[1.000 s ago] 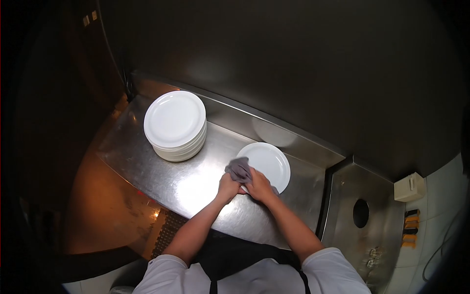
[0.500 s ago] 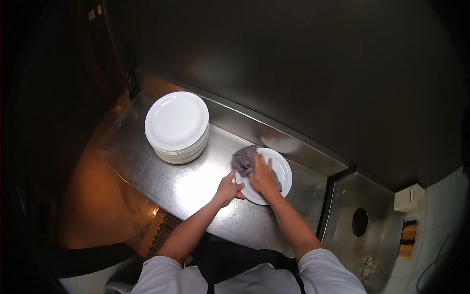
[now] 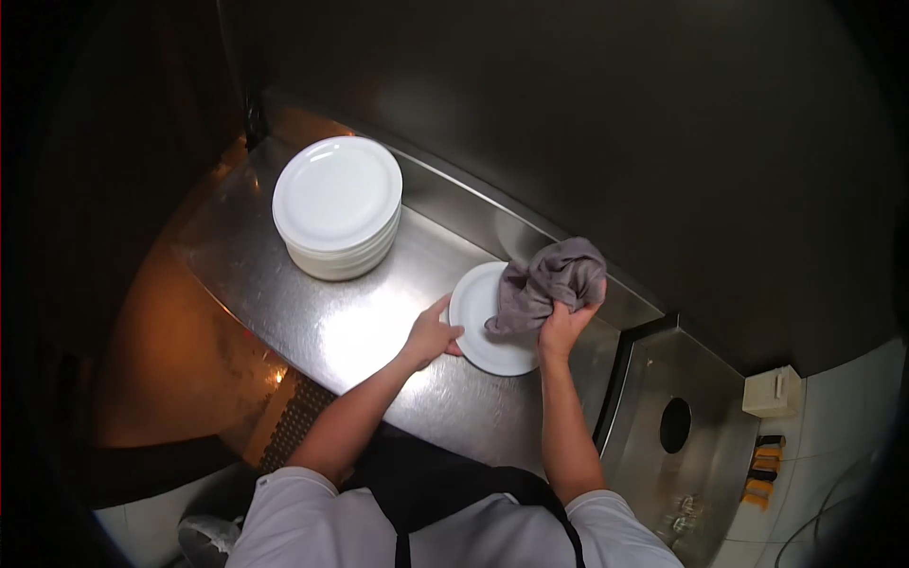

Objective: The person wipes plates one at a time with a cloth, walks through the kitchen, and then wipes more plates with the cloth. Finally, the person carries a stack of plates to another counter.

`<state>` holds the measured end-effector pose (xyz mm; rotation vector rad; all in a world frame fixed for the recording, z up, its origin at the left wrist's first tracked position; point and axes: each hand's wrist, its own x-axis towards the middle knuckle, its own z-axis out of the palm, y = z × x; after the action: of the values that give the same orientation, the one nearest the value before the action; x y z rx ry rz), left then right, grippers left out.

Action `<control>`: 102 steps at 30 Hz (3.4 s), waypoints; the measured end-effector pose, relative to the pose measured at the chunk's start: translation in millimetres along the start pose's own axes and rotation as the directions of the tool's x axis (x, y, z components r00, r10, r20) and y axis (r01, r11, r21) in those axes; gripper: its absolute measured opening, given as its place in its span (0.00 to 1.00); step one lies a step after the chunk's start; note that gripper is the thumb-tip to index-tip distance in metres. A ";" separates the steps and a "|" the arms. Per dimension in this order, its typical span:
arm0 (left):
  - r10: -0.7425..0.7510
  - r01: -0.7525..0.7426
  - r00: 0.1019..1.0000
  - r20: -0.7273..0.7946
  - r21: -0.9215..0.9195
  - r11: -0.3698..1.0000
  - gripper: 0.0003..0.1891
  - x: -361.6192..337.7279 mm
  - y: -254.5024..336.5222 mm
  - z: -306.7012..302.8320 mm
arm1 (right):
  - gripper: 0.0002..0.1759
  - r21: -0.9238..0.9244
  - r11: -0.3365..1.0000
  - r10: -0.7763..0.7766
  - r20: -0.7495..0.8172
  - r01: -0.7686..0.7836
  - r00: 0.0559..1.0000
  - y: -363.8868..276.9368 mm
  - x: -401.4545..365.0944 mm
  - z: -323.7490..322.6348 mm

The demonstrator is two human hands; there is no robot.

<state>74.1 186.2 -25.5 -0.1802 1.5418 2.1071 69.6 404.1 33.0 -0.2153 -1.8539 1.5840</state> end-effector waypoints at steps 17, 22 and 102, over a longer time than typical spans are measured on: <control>-0.012 0.011 1.000 -0.023 -0.028 1.000 0.41 16.2 -21.3 -4.7 | 0.43 -0.560 0.709 0.128 0.700 0.429 0.702 61.7 -34.3 51.9; 0.041 -0.041 0.987 -0.157 0.003 0.999 0.47 1.1 -8.5 9.1 | 0.41 -0.538 0.711 0.166 0.755 0.453 0.635 50.6 -48.5 -40.6; 0.334 -0.285 0.935 0.119 -0.309 0.907 0.26 -47.1 39.7 35.1 | 0.46 0.329 0.943 -0.216 0.462 0.060 0.860 -92.8 -138.2 20.0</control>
<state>102.2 194.4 39.1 0.1542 1.2217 2.5213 189.8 291.6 65.1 0.5027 -1.8942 1.9153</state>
